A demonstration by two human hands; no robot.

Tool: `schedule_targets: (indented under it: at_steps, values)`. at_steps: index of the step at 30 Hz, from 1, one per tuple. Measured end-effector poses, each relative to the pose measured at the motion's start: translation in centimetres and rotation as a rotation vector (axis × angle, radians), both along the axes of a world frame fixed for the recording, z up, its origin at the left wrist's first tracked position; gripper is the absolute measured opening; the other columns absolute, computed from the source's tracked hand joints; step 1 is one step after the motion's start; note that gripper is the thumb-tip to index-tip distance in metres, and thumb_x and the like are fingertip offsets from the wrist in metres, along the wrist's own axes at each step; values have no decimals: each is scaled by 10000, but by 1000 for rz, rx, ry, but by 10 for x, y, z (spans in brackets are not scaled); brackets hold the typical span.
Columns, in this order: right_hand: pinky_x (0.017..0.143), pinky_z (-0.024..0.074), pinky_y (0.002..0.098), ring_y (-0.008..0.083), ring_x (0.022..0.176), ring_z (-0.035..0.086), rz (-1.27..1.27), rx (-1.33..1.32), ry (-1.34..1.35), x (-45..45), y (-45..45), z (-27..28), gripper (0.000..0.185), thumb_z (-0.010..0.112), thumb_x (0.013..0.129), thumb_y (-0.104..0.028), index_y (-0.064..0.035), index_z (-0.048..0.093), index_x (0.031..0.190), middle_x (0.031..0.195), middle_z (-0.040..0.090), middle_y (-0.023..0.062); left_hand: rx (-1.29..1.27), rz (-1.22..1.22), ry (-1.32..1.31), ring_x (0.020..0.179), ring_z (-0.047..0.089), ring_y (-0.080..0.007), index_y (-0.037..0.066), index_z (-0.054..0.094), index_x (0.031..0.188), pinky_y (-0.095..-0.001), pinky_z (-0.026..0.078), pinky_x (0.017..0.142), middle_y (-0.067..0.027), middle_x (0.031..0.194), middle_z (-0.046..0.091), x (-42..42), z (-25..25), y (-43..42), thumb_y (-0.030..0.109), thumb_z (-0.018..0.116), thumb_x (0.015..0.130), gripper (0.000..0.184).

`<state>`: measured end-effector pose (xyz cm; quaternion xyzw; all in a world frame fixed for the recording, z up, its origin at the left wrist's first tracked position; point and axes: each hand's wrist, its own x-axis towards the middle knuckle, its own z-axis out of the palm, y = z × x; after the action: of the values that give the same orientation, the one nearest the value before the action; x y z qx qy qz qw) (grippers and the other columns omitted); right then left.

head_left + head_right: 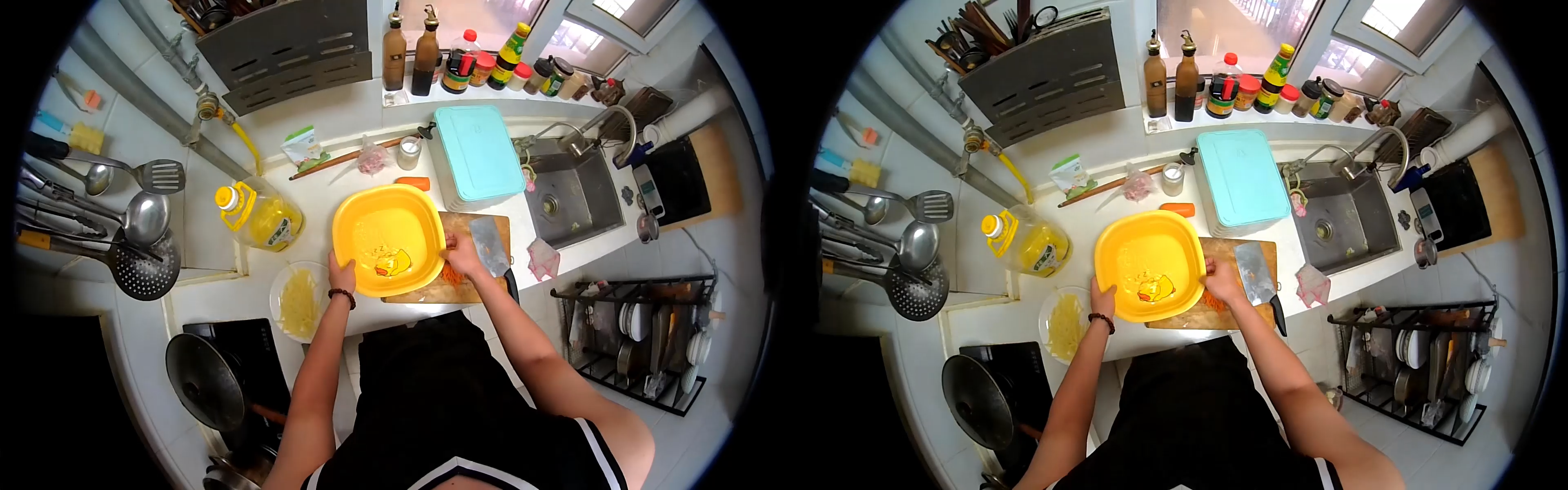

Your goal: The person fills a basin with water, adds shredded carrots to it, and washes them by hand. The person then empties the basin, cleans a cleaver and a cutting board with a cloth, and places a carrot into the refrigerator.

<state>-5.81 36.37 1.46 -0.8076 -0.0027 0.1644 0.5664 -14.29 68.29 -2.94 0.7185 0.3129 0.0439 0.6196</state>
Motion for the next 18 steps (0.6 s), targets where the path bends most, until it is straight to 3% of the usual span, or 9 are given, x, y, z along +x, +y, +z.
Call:
schedule_targets:
  at_steps: [3,6,10,12,16,18]
  values:
    - [670,590,331,196,839,702,-39,-2,131,-8,3,41,324,706,821,36,50,630,1136,972,721,110,-8,-2,44,1153,625,-274,1,495,1342,-376,489,985,-150,1271,646,4,2,3,19,642,925,442]
    - [610,590,322,194,835,703,-51,-1,171,-13,-4,29,334,709,858,-1,53,626,1177,996,724,122,30,-27,68,1138,634,-276,-3,513,1326,-385,493,979,-155,1252,658,4,-2,8,74,664,945,417]
    - [646,588,331,195,828,709,-164,-38,116,-28,-33,26,325,694,885,-46,48,634,1190,994,735,137,-72,74,42,1124,641,-253,-1,541,1297,-369,497,963,-162,1253,659,-4,18,2,130,674,964,382]
    - [689,586,338,203,831,722,-251,-130,-49,-37,-72,18,312,682,906,-92,38,648,1188,975,745,146,370,203,-163,1044,662,-224,1,597,1207,-343,510,921,-138,1149,690,-16,46,-9,155,671,975,288]
    - [773,584,362,253,878,742,-475,-362,-154,-75,-146,22,306,706,890,-131,25,657,1149,989,744,170,371,3,-256,958,671,-211,-3,641,1097,-330,522,869,-112,1030,702,-49,93,-43,142,671,972,194]
    - [806,581,402,302,906,733,-511,-586,-126,-95,-171,17,386,731,876,-183,29,636,1183,1073,724,199,316,-349,-308,910,674,-217,2,659,1018,-336,530,839,-103,945,697,-64,97,-76,102,675,954,120]
